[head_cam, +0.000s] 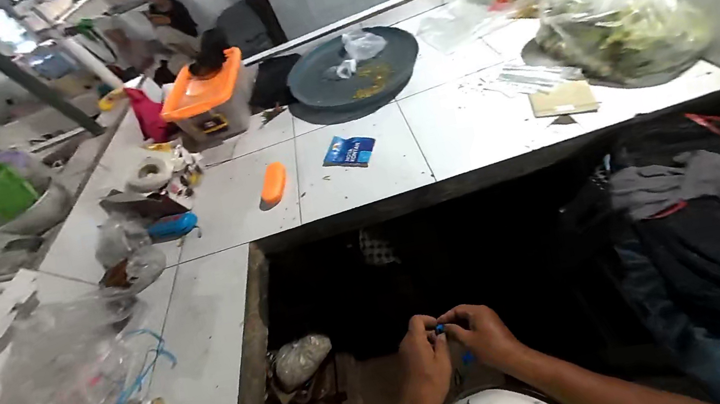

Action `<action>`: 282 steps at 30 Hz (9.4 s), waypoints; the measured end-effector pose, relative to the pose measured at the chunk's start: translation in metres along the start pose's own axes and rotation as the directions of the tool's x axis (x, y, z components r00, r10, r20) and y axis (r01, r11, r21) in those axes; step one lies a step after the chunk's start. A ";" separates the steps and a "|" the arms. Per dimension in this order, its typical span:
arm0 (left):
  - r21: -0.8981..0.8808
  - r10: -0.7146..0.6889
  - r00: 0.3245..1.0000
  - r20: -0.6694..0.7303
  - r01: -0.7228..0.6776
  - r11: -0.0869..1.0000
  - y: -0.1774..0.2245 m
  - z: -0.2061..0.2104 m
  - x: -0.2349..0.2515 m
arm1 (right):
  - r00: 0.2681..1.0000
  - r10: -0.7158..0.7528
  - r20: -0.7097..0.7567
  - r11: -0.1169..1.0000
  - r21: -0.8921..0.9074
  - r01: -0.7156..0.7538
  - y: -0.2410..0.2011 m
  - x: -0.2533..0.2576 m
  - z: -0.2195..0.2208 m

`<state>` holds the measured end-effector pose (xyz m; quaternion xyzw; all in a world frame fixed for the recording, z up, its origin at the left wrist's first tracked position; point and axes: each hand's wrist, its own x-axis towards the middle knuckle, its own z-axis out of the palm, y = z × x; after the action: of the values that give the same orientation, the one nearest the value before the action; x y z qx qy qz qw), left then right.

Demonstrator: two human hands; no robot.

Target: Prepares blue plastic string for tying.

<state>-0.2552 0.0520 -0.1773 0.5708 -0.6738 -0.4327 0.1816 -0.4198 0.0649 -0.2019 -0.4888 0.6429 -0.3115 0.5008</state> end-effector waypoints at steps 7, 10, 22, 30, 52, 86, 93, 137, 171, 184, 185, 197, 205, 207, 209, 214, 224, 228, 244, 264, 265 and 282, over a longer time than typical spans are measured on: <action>-0.063 -0.021 0.996 -0.085 0.016 0.998 -0.005 0.000 0.000 | 0.995 0.021 0.093 0.960 0.278 -0.046 0.008 -0.002 0.006; -0.002 0.057 0.992 -0.116 -0.057 0.998 -0.007 0.001 -0.003 | 0.971 0.140 0.192 0.827 0.517 -0.222 0.007 -0.005 0.009; 0.258 0.072 0.997 -0.021 -0.064 0.964 0.005 0.000 -0.010 | 0.978 0.194 0.073 0.814 0.545 -0.202 0.010 -0.009 0.011; 0.092 0.111 0.992 -0.053 -0.105 0.990 -0.011 0.000 -0.009 | 0.997 -0.016 0.070 0.941 0.338 -0.008 0.019 -0.008 0.011; 0.053 0.119 0.977 -0.176 -0.111 0.992 -0.026 0.006 -0.014 | 0.989 -0.077 0.124 0.980 0.191 0.052 0.024 -0.010 -0.003; -0.089 0.403 0.898 0.179 -0.393 0.915 -0.003 0.033 0.031 | 0.994 -0.079 0.074 0.694 0.720 0.002 -0.101 0.024 -0.111; -0.472 0.302 0.952 0.042 -0.248 0.846 0.021 0.024 0.032 | 0.996 -0.034 -0.078 0.834 0.548 0.072 -0.070 0.033 -0.099; -0.519 -0.055 0.988 0.145 0.124 0.846 -0.014 0.004 0.008 | 0.978 -0.041 0.204 0.985 0.175 0.005 0.020 -0.004 -0.024; -0.501 -0.248 0.904 0.347 0.403 0.766 -0.009 0.021 0.006 | 0.971 0.057 0.230 0.970 0.218 -0.109 0.038 -0.008 -0.031; -0.537 -0.129 0.975 0.181 0.207 0.818 -0.012 0.020 0.001 | 0.923 0.119 0.367 0.862 0.423 -0.280 0.042 -0.012 -0.032; -0.533 -0.134 0.976 0.174 0.208 0.821 -0.013 0.019 0.000 | 0.918 0.122 0.377 0.842 0.451 -0.297 0.042 -0.012 -0.031; -0.569 -0.097 0.990 0.099 0.137 0.811 -0.020 0.020 0.002 | 0.952 0.077 0.297 0.902 0.386 -0.194 0.042 -0.011 -0.024; -0.575 -0.223 0.936 0.273 0.345 0.742 -0.026 0.028 0.001 | 0.968 0.089 0.237 0.941 0.298 -0.159 0.044 -0.011 -0.023; -0.549 -0.177 0.962 0.206 0.263 0.794 -0.027 0.028 0.001 | 0.964 0.111 0.241 0.943 0.280 -0.179 0.043 -0.012 -0.024; -0.507 -0.106 0.980 0.166 0.177 0.844 -0.035 0.030 0.005 | 0.959 0.129 0.253 0.942 0.272 -0.198 0.043 -0.011 -0.025; -0.375 -0.112 0.974 0.196 0.180 0.909 -0.038 0.029 0.008 | 0.951 0.164 0.264 0.938 0.257 -0.233 0.045 -0.009 -0.026; -0.202 -0.136 0.967 0.217 0.180 0.963 -0.030 0.029 0.011 | 0.980 0.072 0.187 0.967 0.228 -0.115 0.056 -0.006 -0.019; -0.112 -0.146 0.972 0.184 0.168 0.979 -0.029 0.032 0.012 | 0.986 0.036 0.161 0.989 0.138 -0.059 0.057 -0.007 -0.018; -0.013 -0.111 0.979 0.174 0.115 0.993 -0.028 0.044 0.019 | 0.987 0.007 0.164 0.986 0.161 -0.034 0.072 -0.005 -0.022; 0.043 -0.195 0.954 0.227 0.191 0.981 -0.022 0.063 0.034 | 0.984 -0.035 0.176 0.991 0.130 0.012 0.095 0.003 -0.032; 0.047 -0.195 0.954 0.226 0.189 0.981 -0.022 0.064 0.035 | 0.984 -0.033 0.176 0.991 0.131 0.010 0.096 0.004 -0.032; -0.955 -0.612 0.790 -0.035 0.154 0.253 -0.104 -0.018 0.049 | 0.874 0.460 -0.158 0.498 0.861 -0.106 0.105 0.013 -0.116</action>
<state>-0.1920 0.0031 -0.2619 0.5928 -0.0936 -0.6346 0.4870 -0.5633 0.0765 -0.2650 -0.0105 0.5717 -0.5744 0.5858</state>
